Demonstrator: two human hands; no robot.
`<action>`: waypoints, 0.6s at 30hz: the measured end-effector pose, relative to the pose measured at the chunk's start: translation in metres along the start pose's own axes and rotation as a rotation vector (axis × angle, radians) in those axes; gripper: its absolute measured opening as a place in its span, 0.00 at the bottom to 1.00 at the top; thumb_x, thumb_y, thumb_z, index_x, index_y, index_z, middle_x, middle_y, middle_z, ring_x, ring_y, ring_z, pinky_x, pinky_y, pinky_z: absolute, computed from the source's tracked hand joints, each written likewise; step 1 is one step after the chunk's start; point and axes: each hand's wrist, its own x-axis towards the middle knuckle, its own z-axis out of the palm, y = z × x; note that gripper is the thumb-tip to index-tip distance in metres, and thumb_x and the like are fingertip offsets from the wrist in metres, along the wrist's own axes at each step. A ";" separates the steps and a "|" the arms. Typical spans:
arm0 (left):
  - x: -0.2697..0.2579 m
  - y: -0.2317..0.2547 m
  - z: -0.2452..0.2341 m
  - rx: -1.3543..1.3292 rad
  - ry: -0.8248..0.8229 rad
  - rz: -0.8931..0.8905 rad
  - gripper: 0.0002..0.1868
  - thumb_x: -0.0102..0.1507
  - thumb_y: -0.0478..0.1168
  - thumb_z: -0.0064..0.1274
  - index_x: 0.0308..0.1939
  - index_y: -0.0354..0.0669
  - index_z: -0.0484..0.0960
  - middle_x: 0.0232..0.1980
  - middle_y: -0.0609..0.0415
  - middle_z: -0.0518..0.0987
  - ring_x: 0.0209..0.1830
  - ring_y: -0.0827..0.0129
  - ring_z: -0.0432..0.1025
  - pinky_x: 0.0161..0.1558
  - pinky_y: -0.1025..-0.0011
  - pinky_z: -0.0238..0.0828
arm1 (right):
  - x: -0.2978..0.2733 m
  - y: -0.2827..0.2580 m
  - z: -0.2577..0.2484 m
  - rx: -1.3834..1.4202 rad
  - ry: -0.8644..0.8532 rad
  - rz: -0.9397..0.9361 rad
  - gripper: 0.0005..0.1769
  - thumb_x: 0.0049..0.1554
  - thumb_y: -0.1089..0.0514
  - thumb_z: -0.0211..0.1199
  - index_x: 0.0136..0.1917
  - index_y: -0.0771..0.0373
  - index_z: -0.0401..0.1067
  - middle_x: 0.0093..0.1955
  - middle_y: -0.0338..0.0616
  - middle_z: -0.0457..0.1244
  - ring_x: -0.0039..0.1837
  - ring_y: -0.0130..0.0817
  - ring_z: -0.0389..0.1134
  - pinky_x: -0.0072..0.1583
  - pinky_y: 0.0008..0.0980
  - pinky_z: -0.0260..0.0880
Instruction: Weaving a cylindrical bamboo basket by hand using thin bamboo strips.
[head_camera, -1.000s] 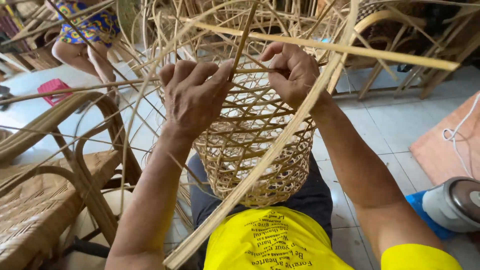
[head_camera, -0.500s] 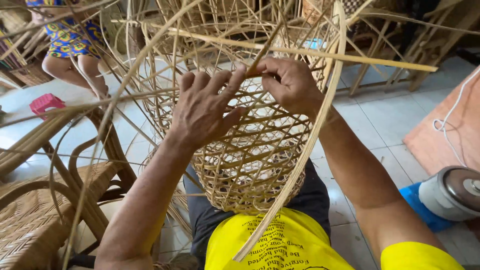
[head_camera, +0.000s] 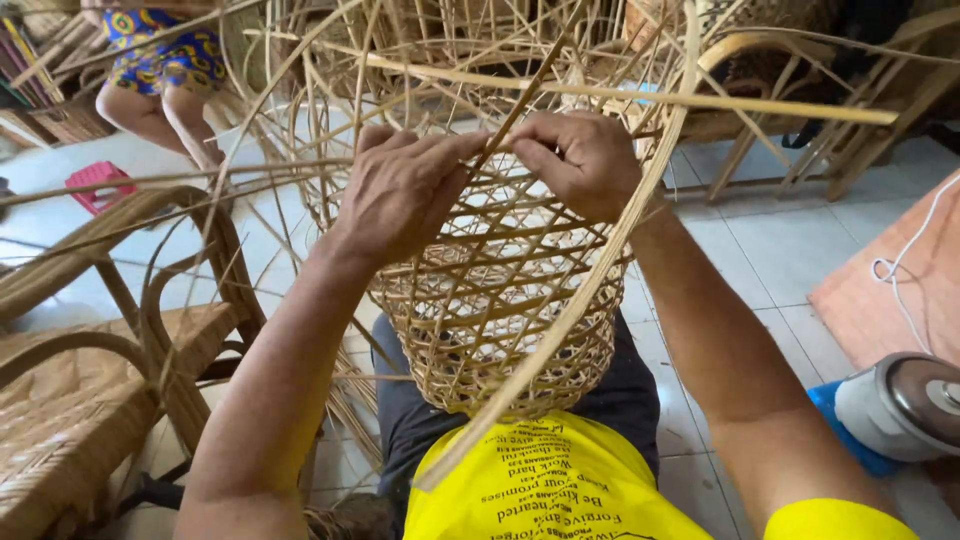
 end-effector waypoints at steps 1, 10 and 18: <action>0.000 -0.002 0.003 -0.082 -0.023 -0.035 0.20 0.79 0.46 0.34 0.62 0.53 0.83 0.33 0.62 0.81 0.22 0.72 0.59 0.45 0.67 0.54 | -0.004 0.001 -0.003 0.096 -0.067 0.042 0.09 0.64 0.59 0.60 0.54 0.58 0.79 0.34 0.35 0.64 0.31 0.25 0.54 0.31 0.26 0.51; -0.002 0.010 0.025 -0.108 0.245 0.008 0.13 0.77 0.43 0.43 0.55 0.56 0.85 0.29 0.64 0.80 0.23 0.74 0.64 0.45 0.67 0.54 | -0.015 -0.005 -0.009 0.454 -0.021 0.111 0.18 0.56 0.76 0.54 0.55 0.65 0.78 0.42 0.41 0.66 0.40 0.25 0.62 0.42 0.22 0.60; -0.013 0.014 0.019 0.203 -0.011 0.017 0.29 0.79 0.64 0.31 0.78 0.60 0.66 0.41 0.58 0.74 0.28 0.66 0.65 0.55 0.54 0.59 | -0.014 0.016 -0.030 0.607 -0.267 0.076 0.34 0.51 0.78 0.44 0.69 0.68 0.68 0.52 0.49 0.68 0.54 0.35 0.70 0.54 0.26 0.68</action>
